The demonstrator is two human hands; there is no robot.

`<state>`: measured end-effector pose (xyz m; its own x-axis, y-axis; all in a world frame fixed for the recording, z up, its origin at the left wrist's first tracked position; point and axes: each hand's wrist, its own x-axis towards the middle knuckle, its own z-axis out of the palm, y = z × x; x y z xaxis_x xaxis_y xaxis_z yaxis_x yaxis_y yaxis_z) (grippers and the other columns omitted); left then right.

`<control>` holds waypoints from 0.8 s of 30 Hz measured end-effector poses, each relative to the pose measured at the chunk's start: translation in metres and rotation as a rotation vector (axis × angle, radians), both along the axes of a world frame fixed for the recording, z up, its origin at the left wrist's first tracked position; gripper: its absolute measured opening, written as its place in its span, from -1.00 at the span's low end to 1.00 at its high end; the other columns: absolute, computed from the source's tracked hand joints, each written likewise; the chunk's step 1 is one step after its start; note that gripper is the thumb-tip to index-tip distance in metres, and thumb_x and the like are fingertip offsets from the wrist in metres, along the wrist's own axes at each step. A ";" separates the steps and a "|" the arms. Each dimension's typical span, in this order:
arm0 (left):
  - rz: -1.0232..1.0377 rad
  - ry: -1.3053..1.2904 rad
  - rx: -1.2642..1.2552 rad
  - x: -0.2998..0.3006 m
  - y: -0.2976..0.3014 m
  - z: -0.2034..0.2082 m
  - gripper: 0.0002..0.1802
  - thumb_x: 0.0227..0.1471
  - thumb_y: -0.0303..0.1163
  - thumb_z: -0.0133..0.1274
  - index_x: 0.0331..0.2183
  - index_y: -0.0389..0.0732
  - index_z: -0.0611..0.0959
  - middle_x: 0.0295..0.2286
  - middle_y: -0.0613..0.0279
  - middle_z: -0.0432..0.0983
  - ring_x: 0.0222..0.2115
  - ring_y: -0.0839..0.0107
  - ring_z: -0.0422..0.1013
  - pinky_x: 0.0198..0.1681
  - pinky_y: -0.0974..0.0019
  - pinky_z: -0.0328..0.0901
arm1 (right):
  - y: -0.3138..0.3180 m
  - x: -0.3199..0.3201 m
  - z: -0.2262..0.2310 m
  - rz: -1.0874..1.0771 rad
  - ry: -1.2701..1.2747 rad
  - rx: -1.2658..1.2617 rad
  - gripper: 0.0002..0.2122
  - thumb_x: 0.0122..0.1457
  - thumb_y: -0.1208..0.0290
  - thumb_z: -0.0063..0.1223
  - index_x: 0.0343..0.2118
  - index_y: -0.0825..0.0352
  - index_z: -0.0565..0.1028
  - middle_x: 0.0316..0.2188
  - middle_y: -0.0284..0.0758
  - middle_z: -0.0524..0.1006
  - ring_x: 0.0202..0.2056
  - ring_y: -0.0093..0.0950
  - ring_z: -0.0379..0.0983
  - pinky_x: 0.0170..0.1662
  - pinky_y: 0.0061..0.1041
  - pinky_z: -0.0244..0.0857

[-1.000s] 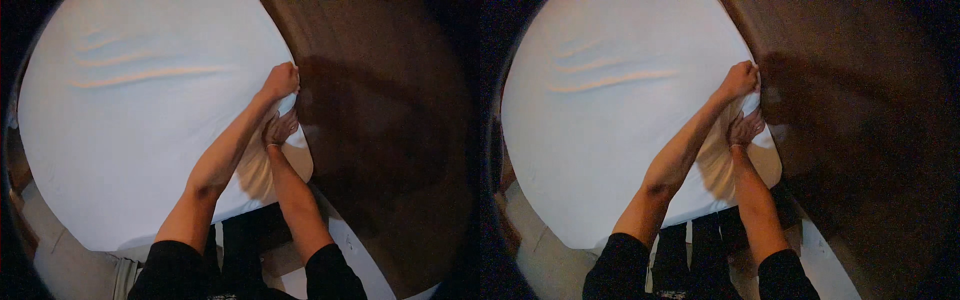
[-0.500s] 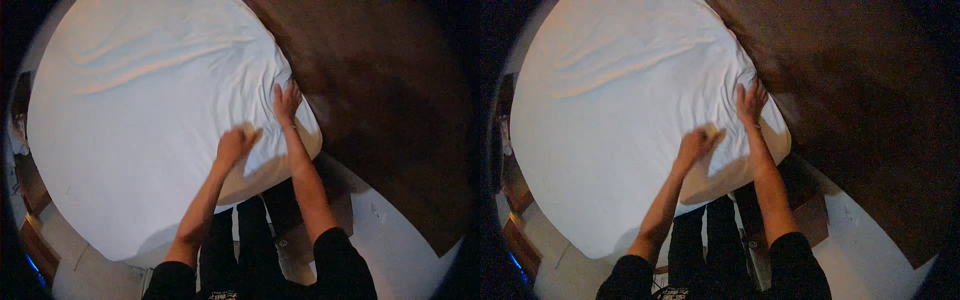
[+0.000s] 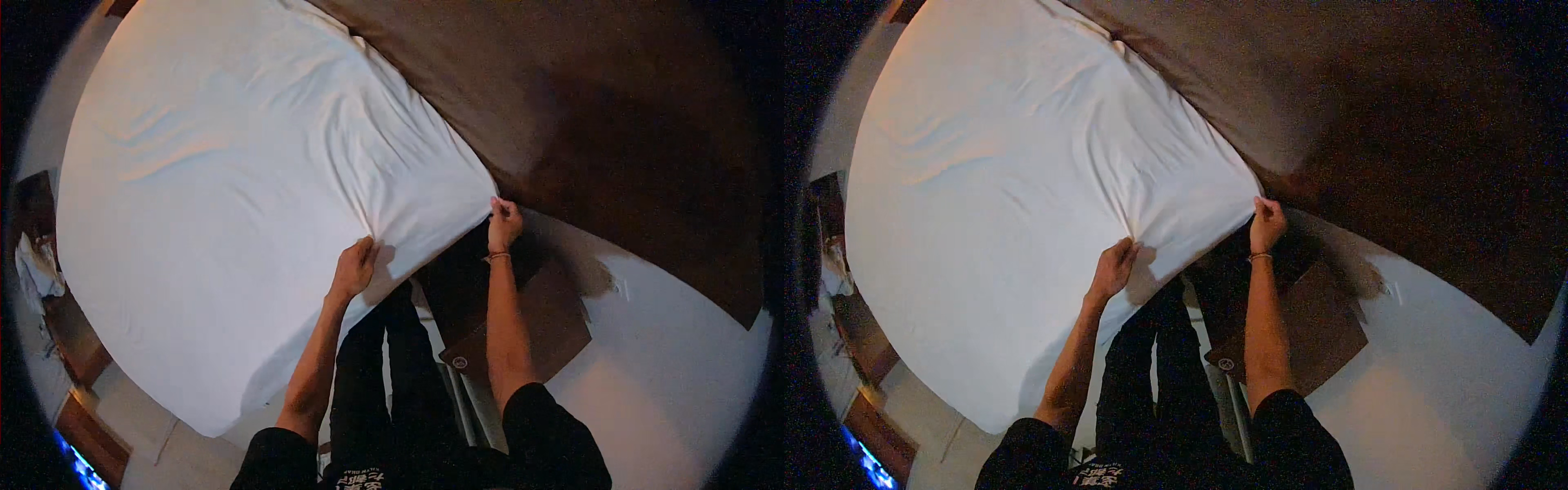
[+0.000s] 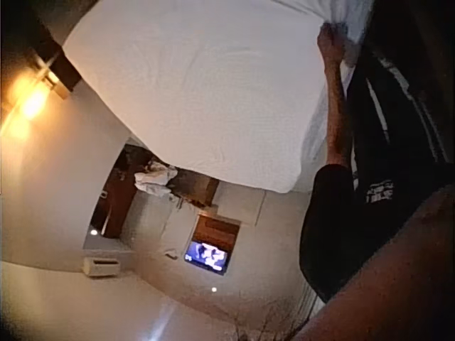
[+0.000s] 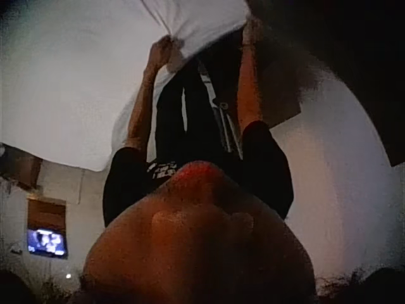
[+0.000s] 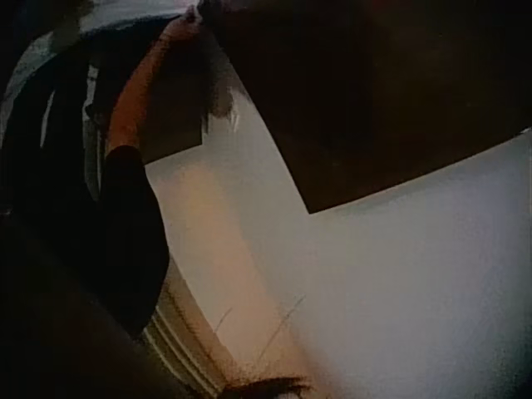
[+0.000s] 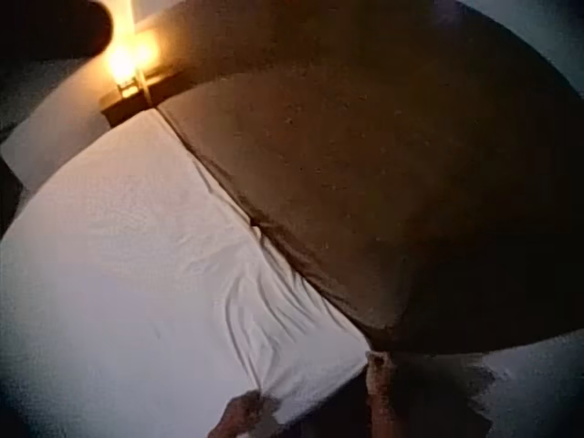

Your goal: The person spreads a white fitted sheet over a mattress, tucking the corners and smoothing the fabric. They move around the bed to adjust the sheet on all sides, ensuring it is tight and wrinkle-free. The person also briefly moves a wooden nightstand to access the corner of the mattress.

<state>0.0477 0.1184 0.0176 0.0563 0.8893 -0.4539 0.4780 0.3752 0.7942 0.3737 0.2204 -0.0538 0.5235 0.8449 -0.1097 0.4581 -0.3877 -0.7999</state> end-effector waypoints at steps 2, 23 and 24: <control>0.023 -0.059 0.015 0.005 0.002 0.019 -0.69 0.14 -0.29 -0.13 -0.50 -0.35 0.35 -0.65 -0.04 0.27 -0.59 0.16 0.25 -0.47 0.21 0.18 | -0.007 0.006 0.009 -0.031 0.056 0.103 -0.80 0.01 0.33 0.21 -0.47 0.39 0.54 -0.49 -0.31 0.54 -0.46 -0.56 0.41 -0.34 -0.48 0.32; -0.229 0.513 -0.411 0.066 -0.029 0.019 -0.55 -0.08 0.00 0.04 -0.37 -0.22 0.60 -0.37 0.04 0.55 -0.31 0.11 0.48 -0.30 0.09 0.37 | -0.021 -0.039 0.006 0.215 -0.020 -0.204 -0.41 0.11 0.00 -0.01 0.06 0.41 0.29 0.05 -0.06 0.30 0.05 -0.23 0.26 0.07 -0.35 0.13; -0.246 0.542 -0.444 0.067 -0.048 0.003 -0.59 -0.07 -0.04 0.03 -0.36 -0.22 0.60 -0.37 0.04 0.55 -0.32 0.12 0.48 -0.31 0.10 0.36 | -0.020 -0.045 0.008 0.221 0.047 -0.256 -0.38 0.11 -0.01 -0.04 0.08 0.41 0.25 0.10 -0.03 0.23 0.10 -0.20 0.18 0.12 -0.35 0.06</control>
